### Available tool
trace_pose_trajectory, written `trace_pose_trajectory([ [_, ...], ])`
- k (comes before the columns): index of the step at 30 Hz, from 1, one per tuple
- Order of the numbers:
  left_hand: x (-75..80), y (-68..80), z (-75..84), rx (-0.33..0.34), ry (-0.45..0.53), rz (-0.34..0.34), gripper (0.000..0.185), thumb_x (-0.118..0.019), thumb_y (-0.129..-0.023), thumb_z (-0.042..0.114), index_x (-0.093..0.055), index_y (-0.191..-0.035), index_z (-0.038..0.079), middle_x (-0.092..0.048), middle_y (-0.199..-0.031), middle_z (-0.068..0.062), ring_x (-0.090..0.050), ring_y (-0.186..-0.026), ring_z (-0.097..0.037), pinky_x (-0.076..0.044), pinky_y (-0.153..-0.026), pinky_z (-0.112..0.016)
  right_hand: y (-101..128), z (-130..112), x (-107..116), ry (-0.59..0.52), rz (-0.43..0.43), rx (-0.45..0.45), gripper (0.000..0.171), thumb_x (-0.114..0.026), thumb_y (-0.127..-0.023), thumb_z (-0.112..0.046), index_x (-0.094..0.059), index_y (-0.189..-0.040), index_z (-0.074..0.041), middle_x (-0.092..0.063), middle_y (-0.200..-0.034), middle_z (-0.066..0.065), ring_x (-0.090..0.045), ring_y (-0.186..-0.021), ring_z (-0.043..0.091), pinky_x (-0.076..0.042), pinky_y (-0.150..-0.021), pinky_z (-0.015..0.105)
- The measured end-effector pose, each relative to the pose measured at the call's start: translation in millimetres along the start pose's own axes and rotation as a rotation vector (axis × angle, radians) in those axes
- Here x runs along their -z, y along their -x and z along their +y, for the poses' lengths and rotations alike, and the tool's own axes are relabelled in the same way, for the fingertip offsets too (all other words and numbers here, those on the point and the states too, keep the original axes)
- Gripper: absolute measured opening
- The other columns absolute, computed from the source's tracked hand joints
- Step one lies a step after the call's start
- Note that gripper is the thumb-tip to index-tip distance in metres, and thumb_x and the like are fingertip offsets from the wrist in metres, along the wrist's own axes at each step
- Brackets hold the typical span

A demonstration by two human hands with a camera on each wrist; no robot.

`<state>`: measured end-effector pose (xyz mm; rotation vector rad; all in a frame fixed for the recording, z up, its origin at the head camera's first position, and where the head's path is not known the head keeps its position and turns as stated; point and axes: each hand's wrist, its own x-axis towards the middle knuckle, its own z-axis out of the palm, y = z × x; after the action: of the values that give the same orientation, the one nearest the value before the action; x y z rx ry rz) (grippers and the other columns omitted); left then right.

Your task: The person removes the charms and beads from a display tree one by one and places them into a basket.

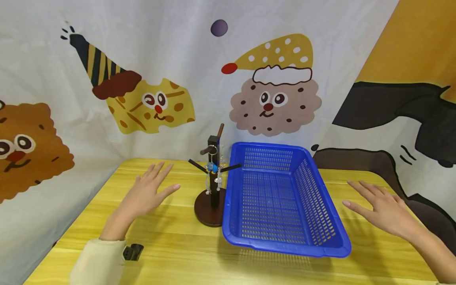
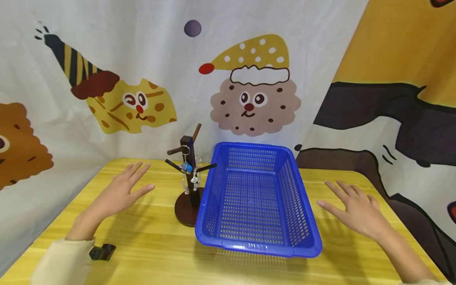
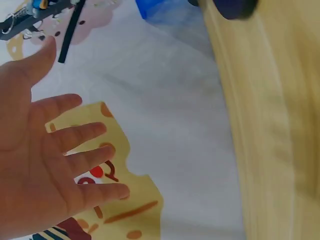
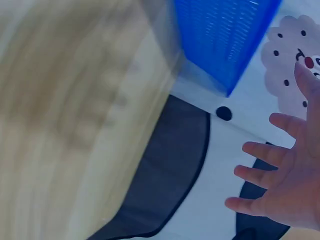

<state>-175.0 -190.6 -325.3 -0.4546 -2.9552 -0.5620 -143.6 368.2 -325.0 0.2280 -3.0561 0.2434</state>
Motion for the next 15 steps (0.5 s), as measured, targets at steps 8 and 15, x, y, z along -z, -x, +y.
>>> trace_pose_trajectory([
  [8, 7.9, -29.8, 21.5, -0.055, 0.222, 0.116, 0.053, -0.057, -0.091, 0.03, -0.045, -0.133, 0.0, -0.056, -0.12, -0.02, -0.05, -0.11, -0.038, -0.038, -0.089, -0.051, -14.8, -23.6, 37.4, -0.135, -0.045, 0.035, 0.071, -0.056, -0.089, -0.042, -0.03, -0.139, 0.001, -0.036, -0.129, 0.037, -0.034, -0.11, 0.059, -0.029, -0.077, 0.071],
  [15, 5.8, -48.7, 34.5, -0.005, 0.385, 0.194, 0.031, -0.057, -0.092, 0.022, -0.06, -0.117, 0.004, -0.065, -0.099, -0.014, -0.059, -0.094, -0.031, -0.045, -0.078, -0.046, -27.9, -57.9, 58.8, -0.177, 0.019, 0.181, 0.054, -0.061, -0.088, -0.031, -0.045, -0.129, 0.0, -0.056, -0.114, 0.026, -0.05, -0.103, 0.043, -0.04, -0.076, 0.06],
])
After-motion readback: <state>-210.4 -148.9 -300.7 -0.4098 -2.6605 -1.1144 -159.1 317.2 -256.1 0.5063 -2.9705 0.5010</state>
